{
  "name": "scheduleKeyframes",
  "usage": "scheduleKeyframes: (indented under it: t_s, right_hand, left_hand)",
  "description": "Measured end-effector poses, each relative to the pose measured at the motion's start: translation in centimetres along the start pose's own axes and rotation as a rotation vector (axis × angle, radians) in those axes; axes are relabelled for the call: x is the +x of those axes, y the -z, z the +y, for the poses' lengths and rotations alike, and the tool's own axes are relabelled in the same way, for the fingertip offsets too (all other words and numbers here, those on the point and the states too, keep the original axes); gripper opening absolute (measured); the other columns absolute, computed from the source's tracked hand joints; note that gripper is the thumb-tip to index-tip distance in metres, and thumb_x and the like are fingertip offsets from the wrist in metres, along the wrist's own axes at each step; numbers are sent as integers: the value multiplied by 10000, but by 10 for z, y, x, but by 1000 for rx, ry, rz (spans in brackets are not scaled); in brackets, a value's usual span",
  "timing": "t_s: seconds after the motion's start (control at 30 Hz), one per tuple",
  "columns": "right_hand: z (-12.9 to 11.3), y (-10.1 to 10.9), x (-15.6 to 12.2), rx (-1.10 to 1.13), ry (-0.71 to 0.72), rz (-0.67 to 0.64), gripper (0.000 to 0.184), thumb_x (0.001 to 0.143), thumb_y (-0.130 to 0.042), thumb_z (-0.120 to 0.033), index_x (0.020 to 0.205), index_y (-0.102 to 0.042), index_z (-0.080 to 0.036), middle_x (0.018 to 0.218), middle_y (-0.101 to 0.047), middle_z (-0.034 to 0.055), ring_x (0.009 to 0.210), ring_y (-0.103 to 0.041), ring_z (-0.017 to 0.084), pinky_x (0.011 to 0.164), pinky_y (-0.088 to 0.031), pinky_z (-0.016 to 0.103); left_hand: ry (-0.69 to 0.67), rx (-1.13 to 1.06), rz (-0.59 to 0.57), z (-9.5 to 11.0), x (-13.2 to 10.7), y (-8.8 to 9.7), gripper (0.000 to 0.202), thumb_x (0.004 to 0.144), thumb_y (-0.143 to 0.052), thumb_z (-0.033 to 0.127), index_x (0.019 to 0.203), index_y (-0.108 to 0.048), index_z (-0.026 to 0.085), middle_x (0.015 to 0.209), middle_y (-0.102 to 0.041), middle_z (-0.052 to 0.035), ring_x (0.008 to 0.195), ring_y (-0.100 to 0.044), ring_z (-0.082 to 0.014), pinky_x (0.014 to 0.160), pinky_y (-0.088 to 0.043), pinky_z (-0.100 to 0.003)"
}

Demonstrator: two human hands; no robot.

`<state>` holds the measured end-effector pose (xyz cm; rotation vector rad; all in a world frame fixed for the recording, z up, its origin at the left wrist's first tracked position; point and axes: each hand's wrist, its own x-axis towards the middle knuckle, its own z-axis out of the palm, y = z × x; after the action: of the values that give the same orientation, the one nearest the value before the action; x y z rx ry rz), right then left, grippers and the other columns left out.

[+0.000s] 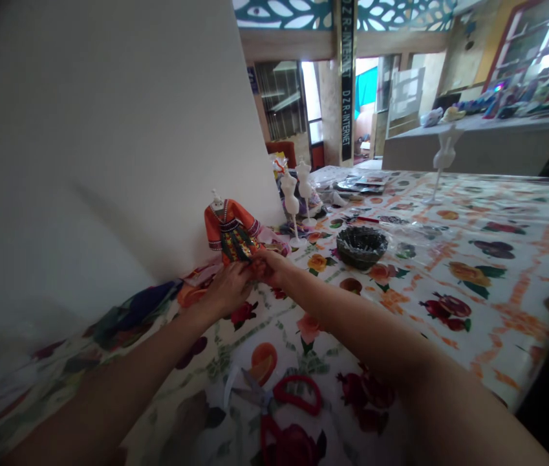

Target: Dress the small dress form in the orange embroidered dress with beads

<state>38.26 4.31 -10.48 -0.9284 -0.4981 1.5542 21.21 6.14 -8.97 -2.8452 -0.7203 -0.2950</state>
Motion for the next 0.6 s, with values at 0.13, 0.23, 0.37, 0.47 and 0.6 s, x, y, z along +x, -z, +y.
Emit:
scheduleKeyframes:
  t_s: [0.13,0.23,0.37,0.47,0.6]
  right_hand:
    - [1,4,-16,-12,-99,2,197,985,-609,-322,1002,-636,-128,829,-642,10,602,-573,82,531,-507,200]
    - [6,5,-29,-49,-174,12,183,966,-583,-223,798,-573,-151,578,-525,-48,403,-379,36,368,-340,129]
    - [12,4,-41,-127,-196,54,155,906,-601,-134,766,-545,-169,507,-508,-64,351,-352,29,346,-309,122]
    - [10,-4,-43,-190,-123,86,179,863,-653,-150,734,-532,-179,481,-498,-66,335,-344,36,322,-270,144]
    - [6,-24,-39,-236,48,64,107,889,-638,-167,789,-601,-162,493,-498,-69,351,-315,23,326,-234,140]
  left_hand:
    - [6,11,-5,1,-2,-1,315,892,-561,138,1201,-620,159,1368,-583,-165,1312,-519,-336,1109,-439,-506]
    - [7,12,-14,3,-4,0,252,896,-561,145,1135,-642,153,1365,-581,-169,1314,-517,-331,1112,-440,-495]
    - [6,18,-14,5,-8,1,240,920,-532,168,1130,-648,150,1379,-570,-169,1336,-491,-333,1102,-441,-508]
    - [13,22,-12,7,-11,-2,345,907,-536,152,1244,-609,166,1378,-578,-151,1335,-490,-330,1087,-448,-513]
    - [22,24,6,6,-12,-11,475,886,-530,115,1361,-527,150,1400,-570,-158,1327,-506,-318,1082,-457,-501]
